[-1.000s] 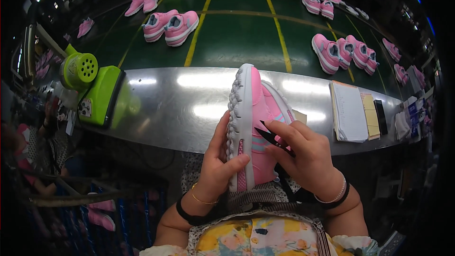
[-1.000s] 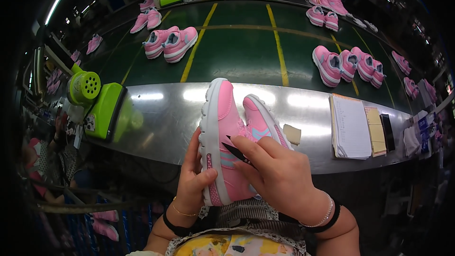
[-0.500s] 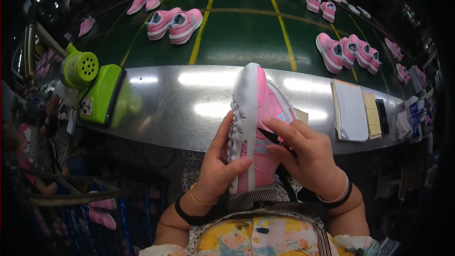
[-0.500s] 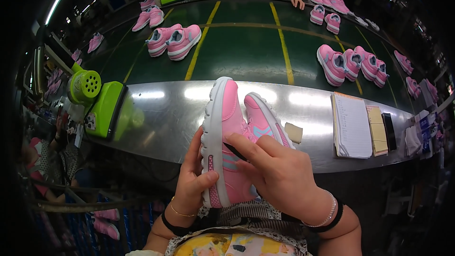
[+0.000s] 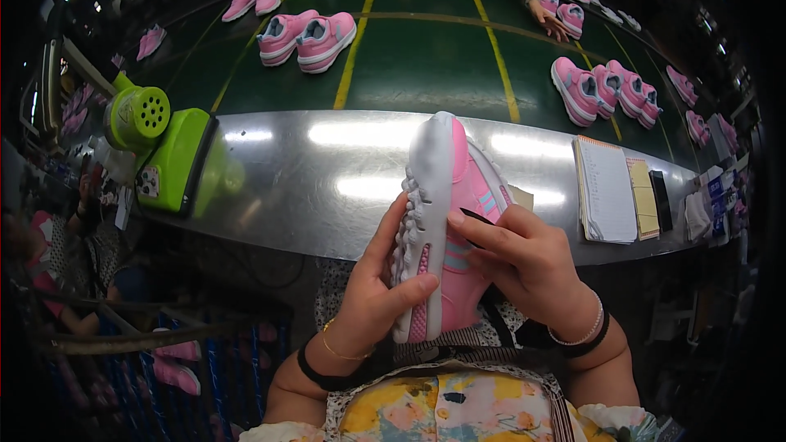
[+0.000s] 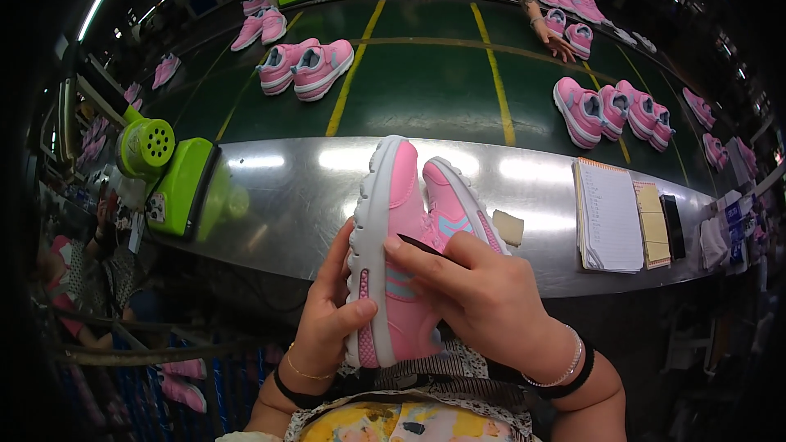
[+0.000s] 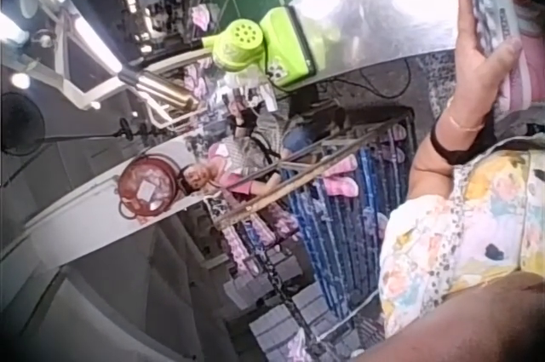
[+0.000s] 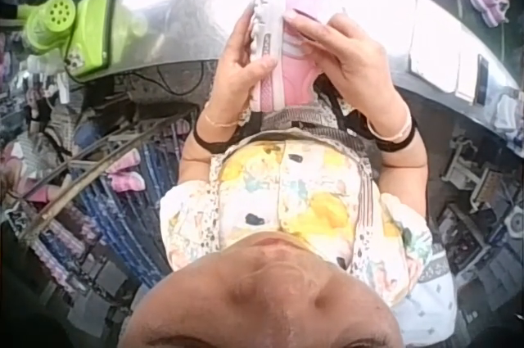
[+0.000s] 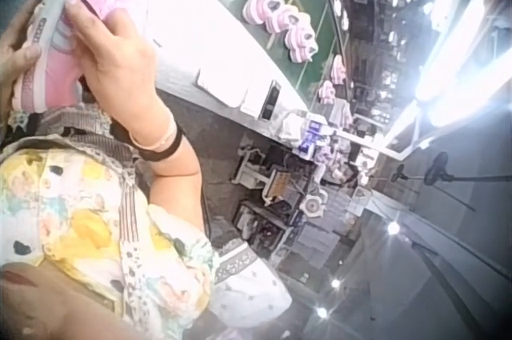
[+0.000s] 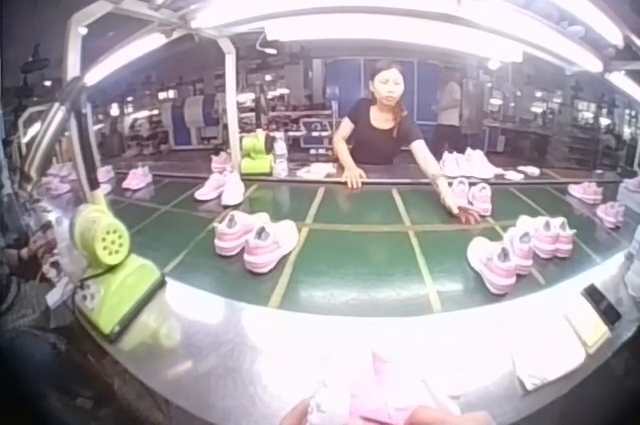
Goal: Inspecting and cleaning finished shoes at a quality control station in a factory.
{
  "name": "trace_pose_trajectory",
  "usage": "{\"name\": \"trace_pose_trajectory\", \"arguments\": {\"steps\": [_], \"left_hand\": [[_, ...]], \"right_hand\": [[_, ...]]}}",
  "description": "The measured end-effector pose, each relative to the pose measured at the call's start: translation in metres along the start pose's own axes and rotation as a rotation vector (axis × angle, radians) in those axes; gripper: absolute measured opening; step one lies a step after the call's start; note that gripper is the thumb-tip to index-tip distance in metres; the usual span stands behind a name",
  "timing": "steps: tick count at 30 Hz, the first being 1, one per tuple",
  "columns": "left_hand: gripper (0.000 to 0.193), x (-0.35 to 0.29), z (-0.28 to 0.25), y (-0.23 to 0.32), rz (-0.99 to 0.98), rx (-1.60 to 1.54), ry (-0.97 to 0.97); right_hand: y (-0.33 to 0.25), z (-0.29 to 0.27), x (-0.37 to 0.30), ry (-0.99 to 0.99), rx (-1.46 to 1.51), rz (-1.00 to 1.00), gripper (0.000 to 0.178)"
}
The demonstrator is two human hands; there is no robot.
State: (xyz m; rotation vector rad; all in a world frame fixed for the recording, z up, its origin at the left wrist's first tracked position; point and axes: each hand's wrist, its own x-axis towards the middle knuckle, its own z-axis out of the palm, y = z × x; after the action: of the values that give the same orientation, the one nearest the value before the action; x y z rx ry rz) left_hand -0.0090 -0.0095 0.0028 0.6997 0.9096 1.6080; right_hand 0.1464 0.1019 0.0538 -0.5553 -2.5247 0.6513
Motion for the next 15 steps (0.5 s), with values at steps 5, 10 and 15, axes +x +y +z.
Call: {"name": "trace_pose_trajectory", "arguments": {"steps": [5, 10, 15], "left_hand": [[0.085, -0.001, -0.001, 0.006, -0.033, -0.019, 0.006], [0.085, -0.001, -0.007, 0.009, -0.058, -0.035, -0.012], [0.087, -0.001, -0.014, 0.01, -0.072, -0.036, -0.032]], "right_hand": [[0.002, 0.004, 0.002, 0.034, 0.018, -0.051, 0.054], [0.005, 0.007, 0.003, 0.033, -0.018, -0.091, 0.055], [0.008, 0.013, 0.004, 0.056, 0.005, -0.133, 0.054]]}}
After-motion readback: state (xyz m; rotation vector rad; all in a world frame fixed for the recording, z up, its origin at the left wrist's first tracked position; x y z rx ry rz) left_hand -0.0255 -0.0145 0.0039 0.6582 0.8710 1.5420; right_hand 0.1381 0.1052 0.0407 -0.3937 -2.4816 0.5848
